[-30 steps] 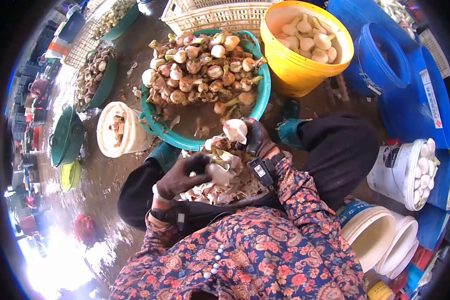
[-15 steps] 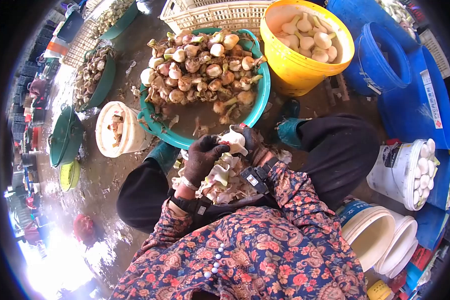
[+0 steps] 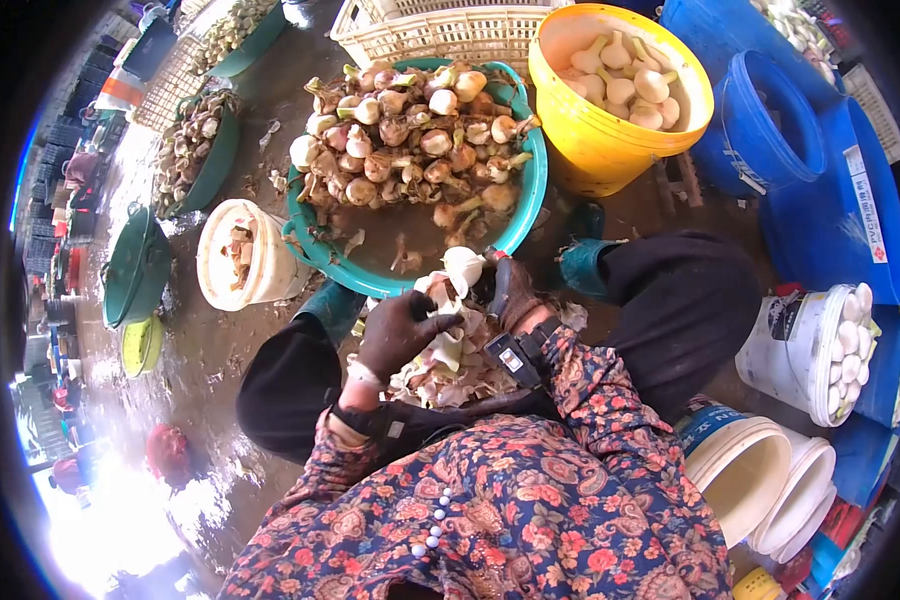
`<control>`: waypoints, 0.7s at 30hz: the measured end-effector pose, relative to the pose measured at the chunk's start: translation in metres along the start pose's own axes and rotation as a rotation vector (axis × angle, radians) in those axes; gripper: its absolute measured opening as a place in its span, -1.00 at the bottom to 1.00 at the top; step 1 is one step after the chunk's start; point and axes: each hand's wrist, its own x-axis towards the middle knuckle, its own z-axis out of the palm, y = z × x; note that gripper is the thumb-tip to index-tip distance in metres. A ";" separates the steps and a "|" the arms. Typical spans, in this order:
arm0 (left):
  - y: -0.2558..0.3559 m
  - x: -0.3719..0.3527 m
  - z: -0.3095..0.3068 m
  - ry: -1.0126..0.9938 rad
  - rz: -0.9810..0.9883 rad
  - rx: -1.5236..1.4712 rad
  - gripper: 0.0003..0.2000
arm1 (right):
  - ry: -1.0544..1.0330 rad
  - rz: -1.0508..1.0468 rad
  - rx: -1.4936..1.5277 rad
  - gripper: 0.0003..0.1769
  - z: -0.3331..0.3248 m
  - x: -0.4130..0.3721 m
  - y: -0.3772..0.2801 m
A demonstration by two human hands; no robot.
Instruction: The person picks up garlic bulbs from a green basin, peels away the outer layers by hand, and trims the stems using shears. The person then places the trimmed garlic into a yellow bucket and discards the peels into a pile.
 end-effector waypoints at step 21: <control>-0.069 0.058 -0.002 -0.122 0.030 0.159 -0.57 | 0.385 -0.225 -0.440 -0.82 -0.017 0.009 0.006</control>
